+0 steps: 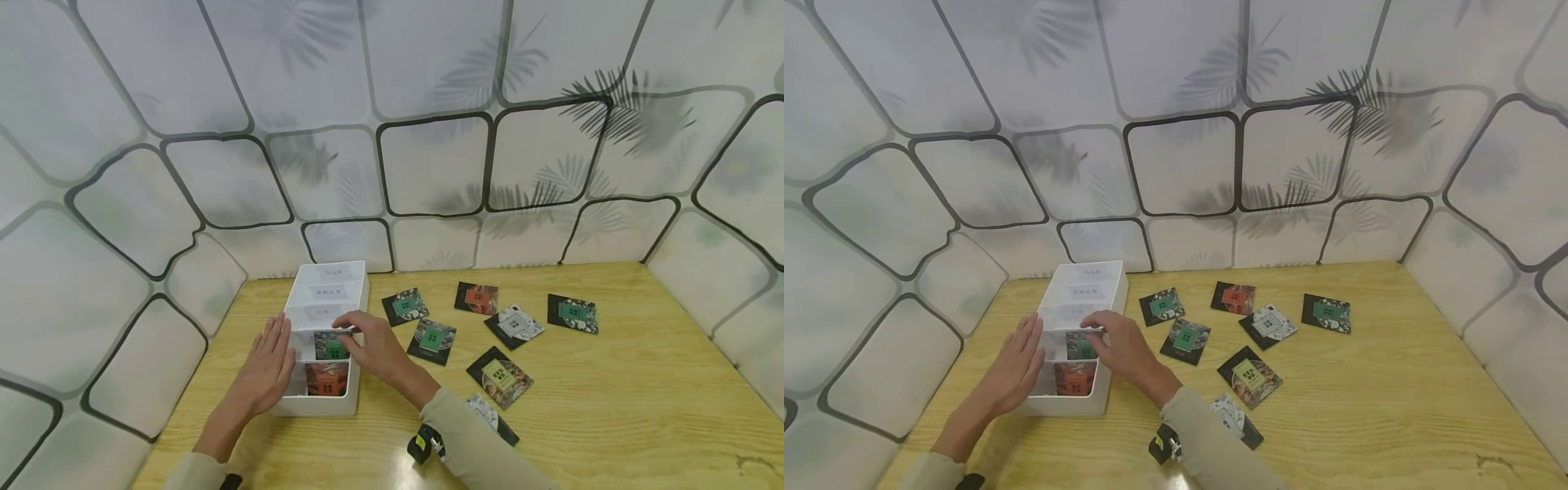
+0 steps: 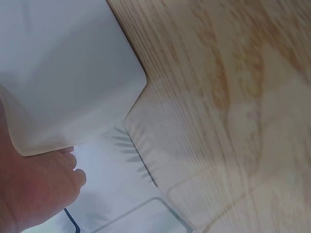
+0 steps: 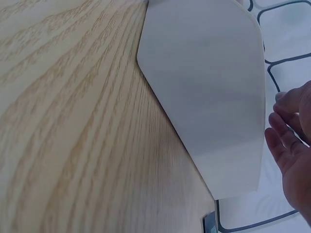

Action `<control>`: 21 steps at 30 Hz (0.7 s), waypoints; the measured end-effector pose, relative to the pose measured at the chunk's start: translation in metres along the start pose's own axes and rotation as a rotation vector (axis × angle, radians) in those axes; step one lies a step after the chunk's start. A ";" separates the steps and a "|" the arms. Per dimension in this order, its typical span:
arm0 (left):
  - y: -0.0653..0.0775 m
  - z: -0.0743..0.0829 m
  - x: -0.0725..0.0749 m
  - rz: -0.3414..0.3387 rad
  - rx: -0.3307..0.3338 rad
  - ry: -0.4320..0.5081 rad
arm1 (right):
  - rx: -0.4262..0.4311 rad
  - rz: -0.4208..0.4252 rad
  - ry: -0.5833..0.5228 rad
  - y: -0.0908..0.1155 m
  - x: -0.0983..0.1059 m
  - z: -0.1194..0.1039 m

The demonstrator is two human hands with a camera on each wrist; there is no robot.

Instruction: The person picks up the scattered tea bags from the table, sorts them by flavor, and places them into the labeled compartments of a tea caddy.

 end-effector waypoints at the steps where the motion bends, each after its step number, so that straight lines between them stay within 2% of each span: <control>1: 0.000 0.000 0.000 -0.001 0.001 0.001 | 0.000 0.000 -0.002 0.000 0.000 0.001; 11: 0.002 0.000 0.001 0.002 0.001 0.004 | -0.030 -0.009 -0.019 0.008 0.014 -0.003; 21: 0.001 0.001 0.002 0.004 -0.004 -0.012 | -0.018 0.039 -0.020 0.025 0.054 -0.001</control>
Point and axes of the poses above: each hand's wrist, its own y-axis away from the middle knuckle, its own x-axis out of the back of the hand, z = x × y, the point moved 8 cm from there along -y, towards the middle knuckle, and after that the axes turned 3 degrees about -y, right-handed, at the moved point
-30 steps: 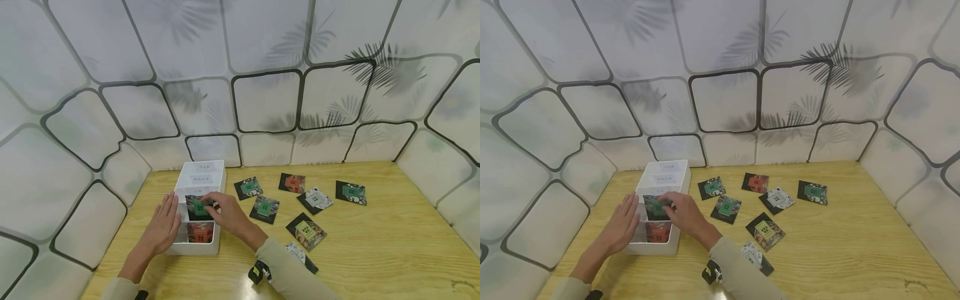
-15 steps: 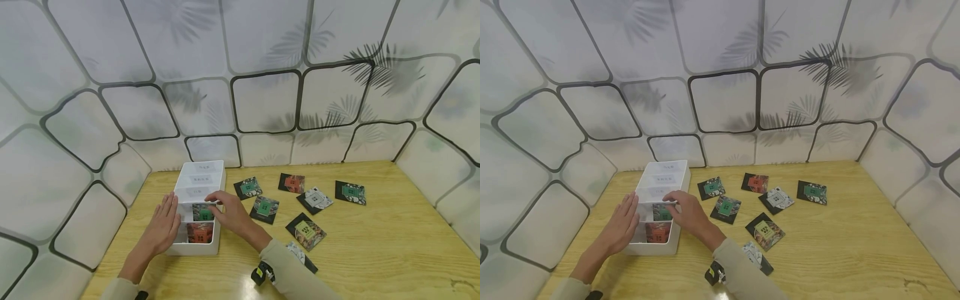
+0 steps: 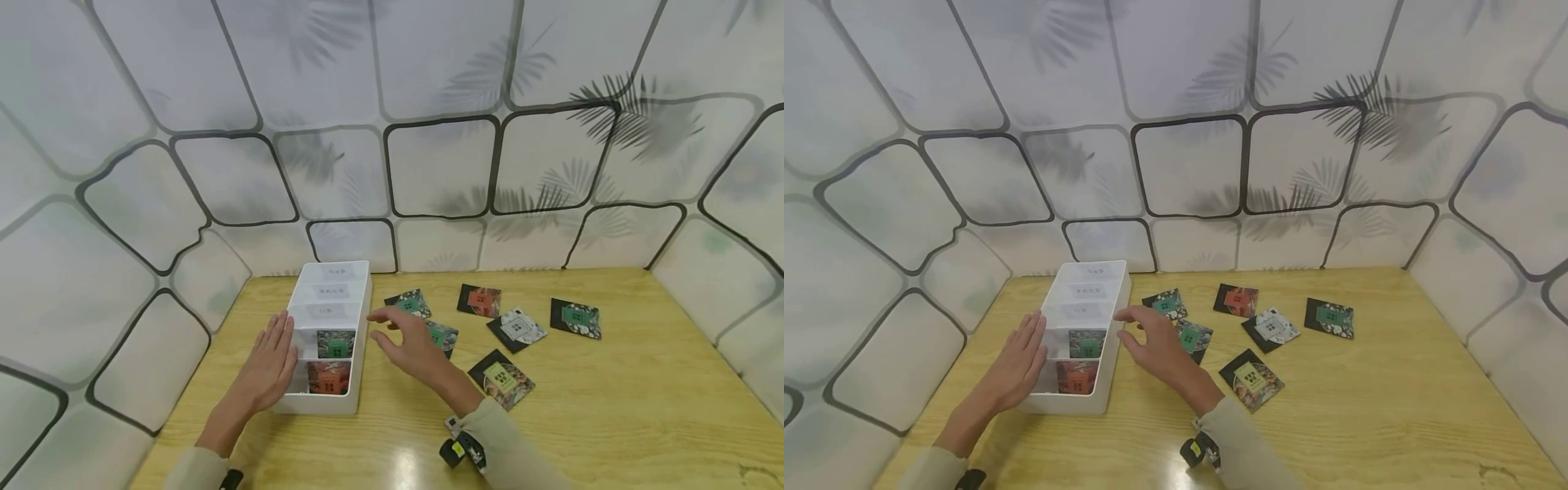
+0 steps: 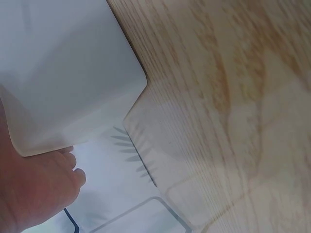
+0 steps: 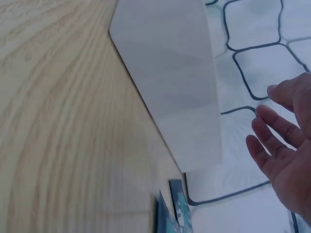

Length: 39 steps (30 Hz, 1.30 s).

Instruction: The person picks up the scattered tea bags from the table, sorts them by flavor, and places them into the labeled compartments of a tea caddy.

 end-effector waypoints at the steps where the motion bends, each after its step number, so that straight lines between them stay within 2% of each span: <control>1: 0.000 0.000 0.000 -0.001 0.000 -0.001 | -0.003 0.007 0.011 0.002 0.005 0.000; 7: -0.001 -0.002 -0.002 -0.005 0.001 -0.015 | -0.031 0.042 0.078 0.014 0.034 0.002; 15: -0.003 -0.003 -0.004 -0.006 0.000 -0.020 | -0.063 0.093 0.091 0.020 0.077 0.007; 24: -0.004 -0.003 -0.004 -0.011 -0.011 -0.022 | -0.148 0.218 0.170 0.039 0.125 0.029; 30: -0.004 -0.002 -0.002 -0.012 -0.001 -0.005 | -0.187 0.266 0.171 0.046 0.148 0.042; 34: -0.004 -0.001 -0.003 -0.014 -0.003 -0.003 | -0.213 0.303 0.231 0.053 0.163 0.051; 39: -0.002 -0.002 -0.002 -0.007 0.007 -0.022 | -0.298 0.315 0.287 0.064 0.176 0.069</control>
Point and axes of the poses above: each hand's wrist, its own y-axis away from the middle knuckle, its own x-axis out of the back of the hand, z = x × y, the point moved 8 cm from there along -y, towards the middle knuckle, and after that the axes turned 3 degrees about -y, right-handed, at the moved point
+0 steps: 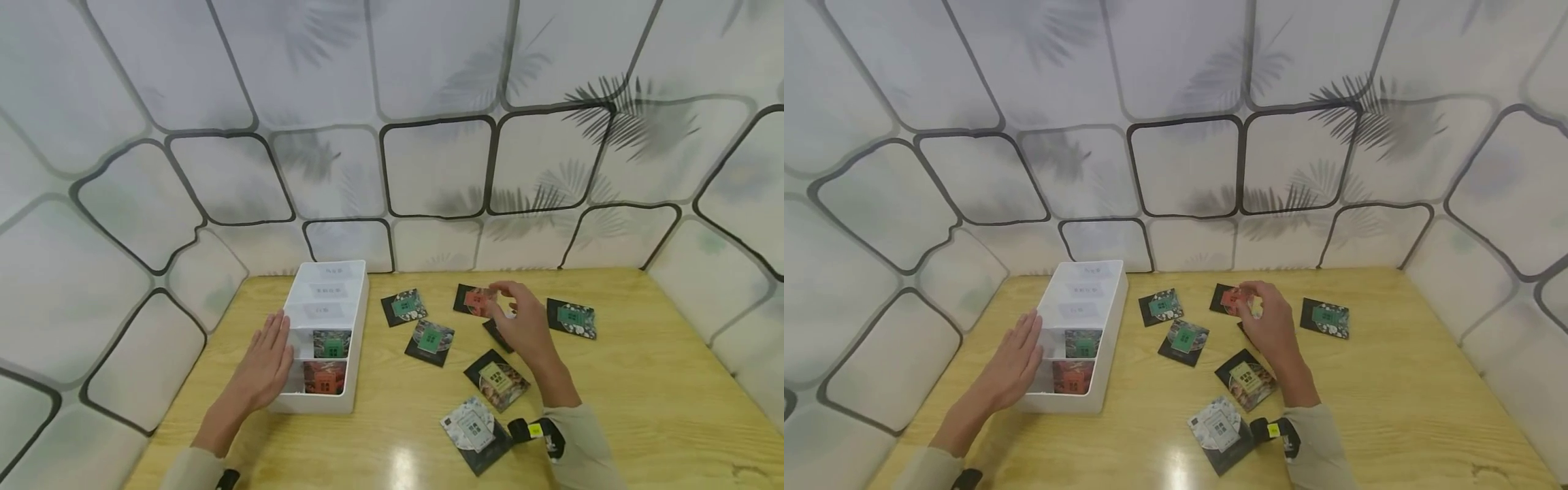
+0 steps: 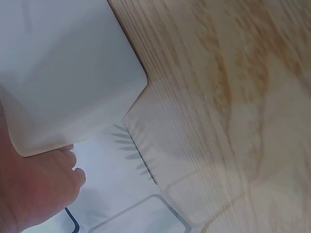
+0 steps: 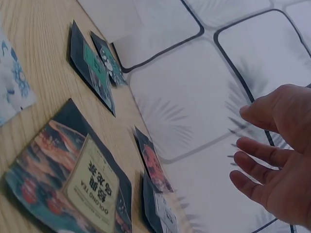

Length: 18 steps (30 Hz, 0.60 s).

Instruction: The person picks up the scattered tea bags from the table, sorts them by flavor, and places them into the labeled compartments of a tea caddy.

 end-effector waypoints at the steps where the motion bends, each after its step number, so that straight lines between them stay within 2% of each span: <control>1: 0.000 0.000 0.001 0.005 0.001 -0.003 | -0.018 -0.002 0.018 0.000 0.002 0.004; 6: 0.000 0.000 0.000 0.004 -0.004 -0.002 | -0.110 -0.032 0.133 0.003 0.013 0.027; 11: 0.001 -0.001 -0.001 0.005 0.002 -0.005 | -0.210 -0.124 0.238 0.004 0.019 0.048; 18: 0.002 0.000 0.000 0.011 -0.012 0.007 | -0.295 -0.255 0.255 0.014 0.014 0.069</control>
Point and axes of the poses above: each hand's wrist, its own y-axis away from the middle knuckle, its own x-axis out of the back of the hand, z = x × y, the point moved 8 cm from there along -y, towards the middle knuckle, and after that the axes turned 3 degrees about -y, right-handed, at the moved point
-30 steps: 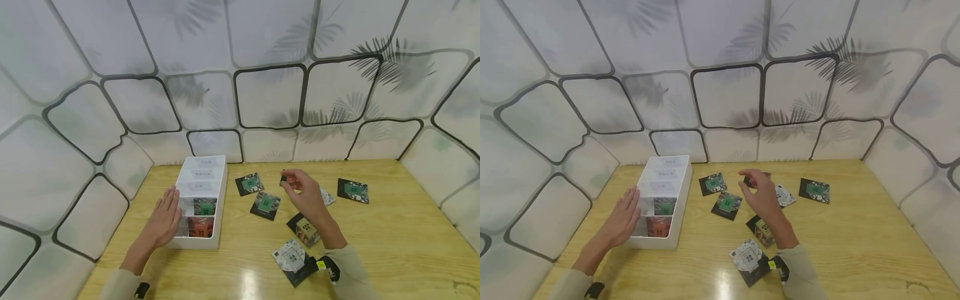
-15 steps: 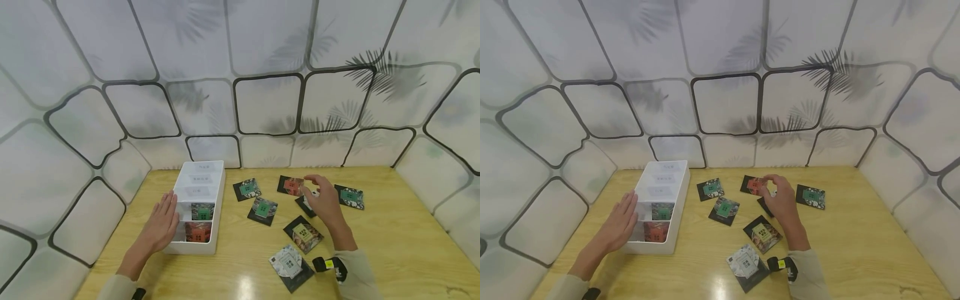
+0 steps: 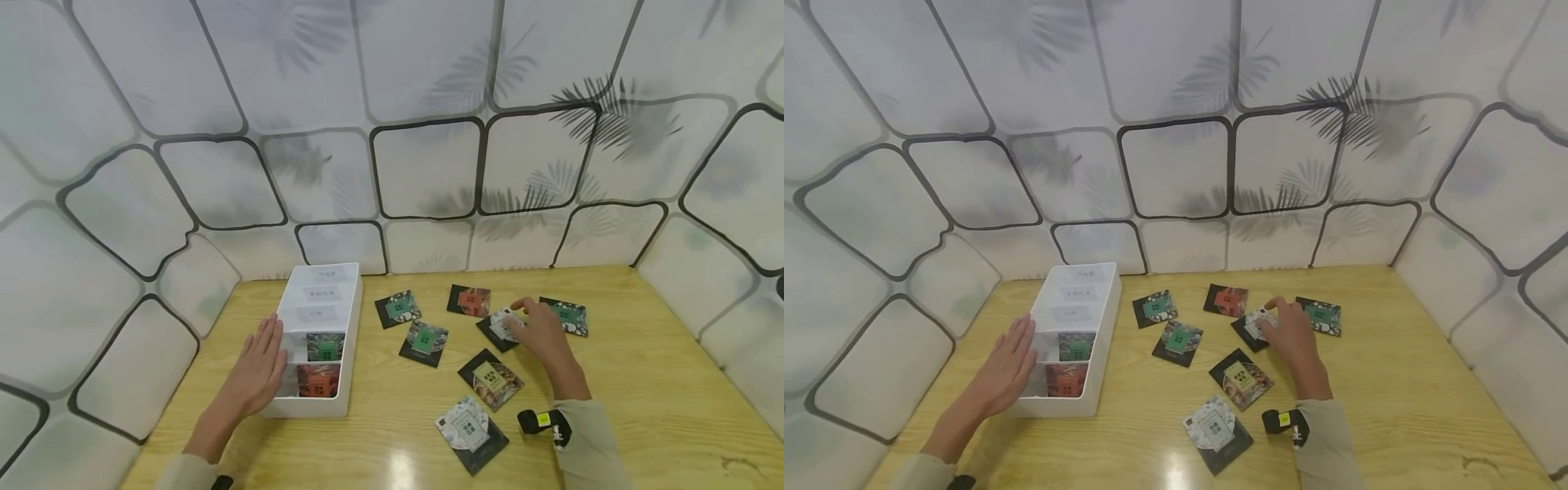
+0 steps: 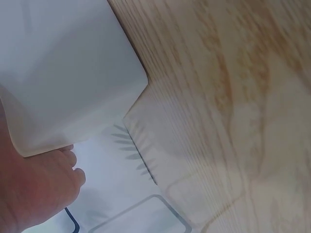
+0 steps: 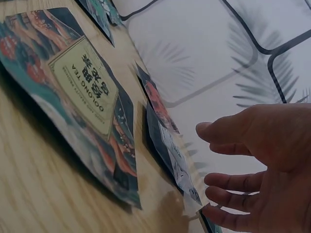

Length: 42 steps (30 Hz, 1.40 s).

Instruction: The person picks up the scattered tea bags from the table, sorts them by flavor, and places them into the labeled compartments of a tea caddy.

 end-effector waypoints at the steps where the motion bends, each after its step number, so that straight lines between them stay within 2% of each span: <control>1: 0.001 -0.001 0.000 -0.001 -0.001 0.001 | -0.012 -0.019 0.008 0.000 -0.004 0.003; 4: 0.002 -0.001 0.000 0.000 -0.004 -0.001 | -0.063 -0.055 0.035 0.002 -0.014 0.014; 7: 0.003 -0.002 0.000 0.003 -0.007 0.000 | -0.104 -0.048 0.044 0.003 -0.019 0.019; 23: -0.004 0.000 0.000 -0.006 0.003 0.008 | -0.133 0.013 -0.082 -0.003 -0.008 0.022; 25: -0.003 -0.001 0.000 -0.012 0.011 0.010 | -0.121 0.024 -0.112 -0.004 -0.008 0.019; 31: 0.000 0.000 -0.001 -0.013 0.014 0.037 | -0.015 0.071 -0.206 -0.001 -0.002 0.009; 42: 0.001 0.000 0.000 -0.003 0.016 0.023 | 0.138 0.186 -0.261 0.000 0.013 -0.017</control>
Point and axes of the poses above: each hand's wrist, its own y-axis away from the middle knuckle, its own x-axis out of the back of the hand, z = x × y, the point moved 8 cm from there along -y, towards the middle knuckle, and after that the axes turned 3 degrees about -y, right-handed, at the moved point
